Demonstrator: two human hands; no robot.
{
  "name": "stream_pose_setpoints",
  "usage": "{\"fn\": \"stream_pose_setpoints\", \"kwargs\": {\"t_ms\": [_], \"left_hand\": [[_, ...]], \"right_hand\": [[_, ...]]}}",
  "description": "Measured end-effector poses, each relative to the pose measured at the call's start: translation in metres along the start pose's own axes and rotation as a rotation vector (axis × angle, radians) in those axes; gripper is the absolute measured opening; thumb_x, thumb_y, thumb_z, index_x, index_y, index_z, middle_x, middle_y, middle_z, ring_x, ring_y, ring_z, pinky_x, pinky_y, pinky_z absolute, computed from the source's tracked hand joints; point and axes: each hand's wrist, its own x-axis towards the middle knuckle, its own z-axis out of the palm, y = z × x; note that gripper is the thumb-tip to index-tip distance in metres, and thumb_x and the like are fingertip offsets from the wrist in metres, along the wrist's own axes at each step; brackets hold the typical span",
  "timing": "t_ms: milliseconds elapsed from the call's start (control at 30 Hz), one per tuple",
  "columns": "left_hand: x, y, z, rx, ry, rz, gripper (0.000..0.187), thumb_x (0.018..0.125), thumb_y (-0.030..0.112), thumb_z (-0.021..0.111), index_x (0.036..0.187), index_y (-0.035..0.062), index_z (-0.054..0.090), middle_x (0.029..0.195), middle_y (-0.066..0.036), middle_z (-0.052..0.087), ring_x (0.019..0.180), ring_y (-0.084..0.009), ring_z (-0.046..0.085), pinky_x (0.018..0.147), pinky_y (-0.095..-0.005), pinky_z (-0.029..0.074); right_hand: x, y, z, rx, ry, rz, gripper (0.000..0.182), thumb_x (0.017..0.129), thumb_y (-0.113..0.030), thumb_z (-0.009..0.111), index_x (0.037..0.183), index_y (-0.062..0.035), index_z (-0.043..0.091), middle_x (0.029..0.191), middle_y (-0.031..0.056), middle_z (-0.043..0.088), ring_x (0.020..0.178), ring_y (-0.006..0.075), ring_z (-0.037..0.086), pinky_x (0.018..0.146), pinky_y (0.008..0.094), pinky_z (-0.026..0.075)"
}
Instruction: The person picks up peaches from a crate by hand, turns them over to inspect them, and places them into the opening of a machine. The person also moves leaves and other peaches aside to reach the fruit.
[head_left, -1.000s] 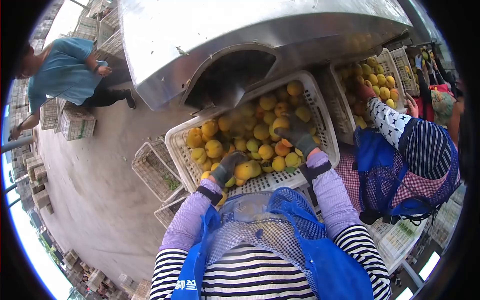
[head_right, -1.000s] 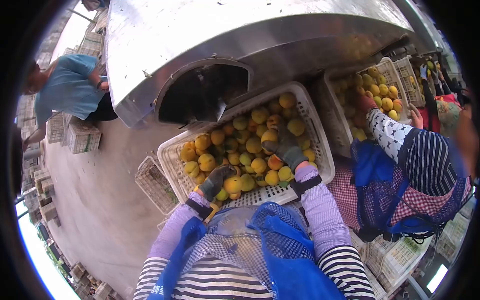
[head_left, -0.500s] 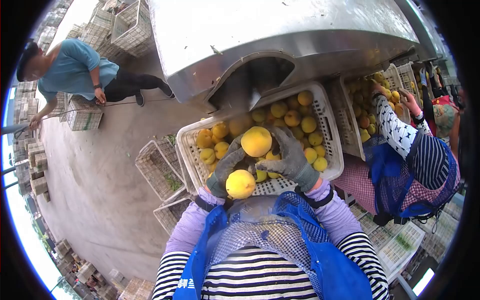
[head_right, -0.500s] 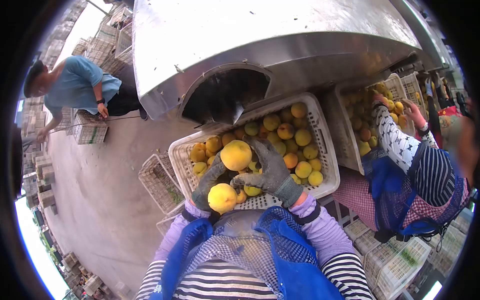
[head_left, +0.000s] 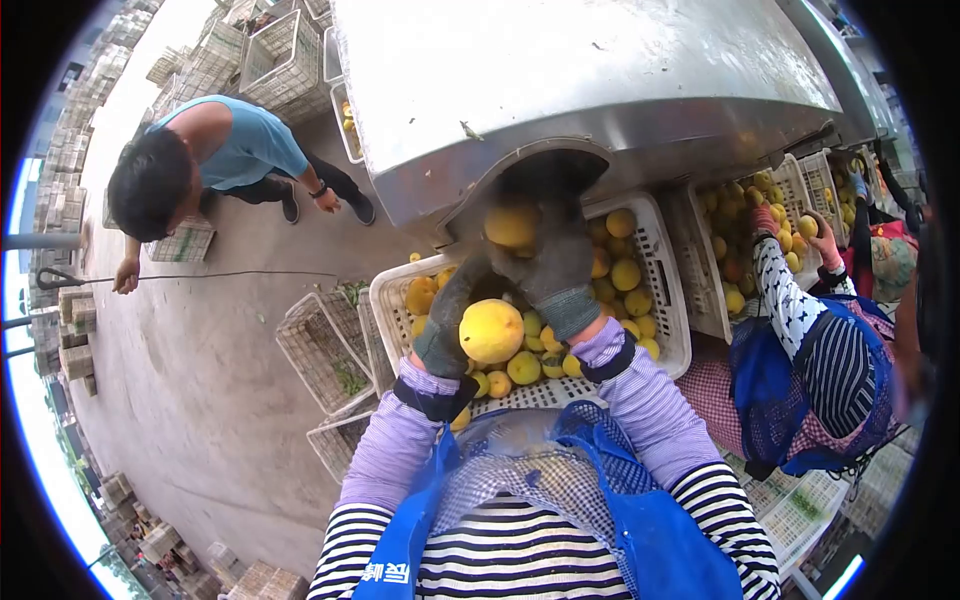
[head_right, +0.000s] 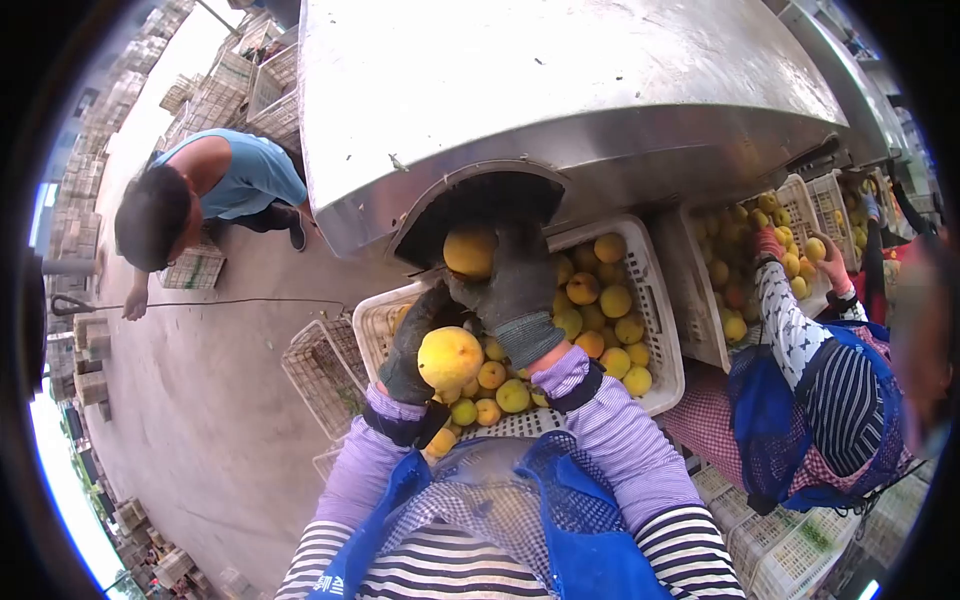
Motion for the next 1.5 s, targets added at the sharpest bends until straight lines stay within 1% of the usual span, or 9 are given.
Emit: {"fn": "stream_pose_setpoints", "kwargs": {"t_ms": [533, 633, 733, 833, 1067, 1233, 1333, 1433, 1500], "left_hand": [[-0.002, -0.007, 0.006, -0.117, 0.098, 0.072, 0.046, 0.097, 0.012, 0.054, 0.141, 0.0008, 0.046, 0.132, -0.013, 0.058, 0.116, -0.0197, 0.059, 0.095, -0.0313, 0.053], [-0.002, -0.012, 0.005, 0.025, 0.156, 0.217, 0.043, 0.097, 0.017, 0.055, 0.137, 0.0018, 0.049, 0.126, -0.014, 0.061, 0.112, -0.0212, 0.062, 0.094, -0.0333, 0.055], [0.009, -0.015, -0.001, -0.313, 0.135, 0.151, 0.046, 0.098, 0.015, 0.055, 0.140, 0.0014, 0.044, 0.128, -0.014, 0.059, 0.115, -0.0226, 0.060, 0.097, -0.0337, 0.053], [0.003, -0.002, 0.023, 0.289, 0.142, 0.372, 0.051, 0.099, 0.013, 0.054, 0.146, 0.0000, 0.038, 0.136, -0.016, 0.053, 0.121, -0.0236, 0.057, 0.103, -0.0348, 0.047], [0.001, -0.003, 0.026, 0.303, 0.141, 0.238, 0.043, 0.104, 0.011, 0.041, 0.145, -0.0029, 0.037, 0.140, -0.018, 0.049, 0.124, -0.0258, 0.053, 0.105, -0.0371, 0.044], [-0.008, -0.004, 0.029, 0.674, 0.246, 0.367, 0.036, 0.104, 0.012, 0.043, 0.137, -0.0016, 0.046, 0.129, -0.020, 0.057, 0.112, -0.0277, 0.061, 0.095, -0.0364, 0.051], [0.001, -0.033, 0.017, 1.132, 0.368, 0.691, 0.040, 0.109, 0.021, 0.034, 0.143, 0.0029, 0.041, 0.129, -0.016, 0.057, 0.118, -0.0245, 0.058, 0.102, -0.0381, 0.048], [0.011, -0.026, 0.022, 0.368, 0.392, 0.212, 0.036, 0.103, 0.014, 0.045, 0.135, -0.0017, 0.048, 0.125, -0.019, 0.060, 0.108, -0.0272, 0.063, 0.093, -0.0340, 0.052], [0.012, -0.027, 0.023, 0.310, 0.415, 0.186, 0.036, 0.105, 0.020, 0.042, 0.135, -0.0007, 0.048, 0.125, -0.018, 0.060, 0.108, -0.0272, 0.063, 0.094, -0.0333, 0.051]], "right_hand": [[0.042, 0.028, 0.044, -0.148, -0.132, 0.017, 0.067, 0.066, -0.044, 0.085, 0.115, -0.0068, 0.058, 0.102, 0.0175, 0.064, 0.095, 0.0351, 0.064, 0.083, 0.0476, 0.051], [0.034, -0.006, -0.010, 0.221, -0.257, 0.163, 0.076, 0.065, -0.047, 0.086, 0.122, -0.0064, 0.057, 0.106, 0.0178, 0.064, 0.098, 0.0358, 0.064, 0.090, 0.0482, 0.049], [-0.020, -0.018, -0.028, 0.105, -0.315, -0.133, 0.082, 0.064, -0.045, 0.088, 0.127, -0.0044, 0.055, 0.108, 0.0170, 0.065, 0.099, 0.0354, 0.064, 0.091, 0.0451, 0.051], [-0.052, -0.021, -0.026, 0.165, -0.433, 0.014, 0.083, 0.065, -0.043, 0.087, 0.129, -0.0031, 0.054, 0.109, 0.0149, 0.065, 0.100, 0.0335, 0.064, 0.090, 0.0409, 0.052], [-0.037, -0.001, -0.054, 0.904, -0.761, 0.632, 0.072, 0.085, -0.051, 0.073, 0.130, 0.0010, 0.052, 0.114, 0.0092, 0.064, 0.101, 0.0181, 0.061, 0.090, 0.0305, 0.050], [-0.060, -0.007, -0.036, 0.800, -0.518, 0.482, 0.071, 0.084, -0.049, 0.074, 0.132, -0.0013, 0.052, 0.114, 0.0142, 0.063, 0.101, 0.0233, 0.062, 0.088, 0.0338, 0.051], [-0.071, -0.019, -0.030, 0.678, -0.323, 0.337, 0.078, 0.080, -0.044, 0.079, 0.135, 0.0022, 0.048, 0.126, 0.0146, 0.058, 0.109, 0.0239, 0.060, 0.095, 0.0337, 0.048], [-0.068, -0.022, -0.035, 0.363, -0.280, 0.145, 0.080, 0.072, -0.036, 0.085, 0.133, 0.0023, 0.049, 0.129, 0.0165, 0.054, 0.110, 0.0280, 0.060, 0.095, 0.0358, 0.049], [-0.063, -0.026, -0.041, 0.165, -0.262, 0.066, 0.083, 0.069, -0.037, 0.086, 0.134, -0.0016, 0.048, 0.127, 0.0173, 0.054, 0.107, 0.0320, 0.062, 0.089, 0.0392, 0.052]]}}
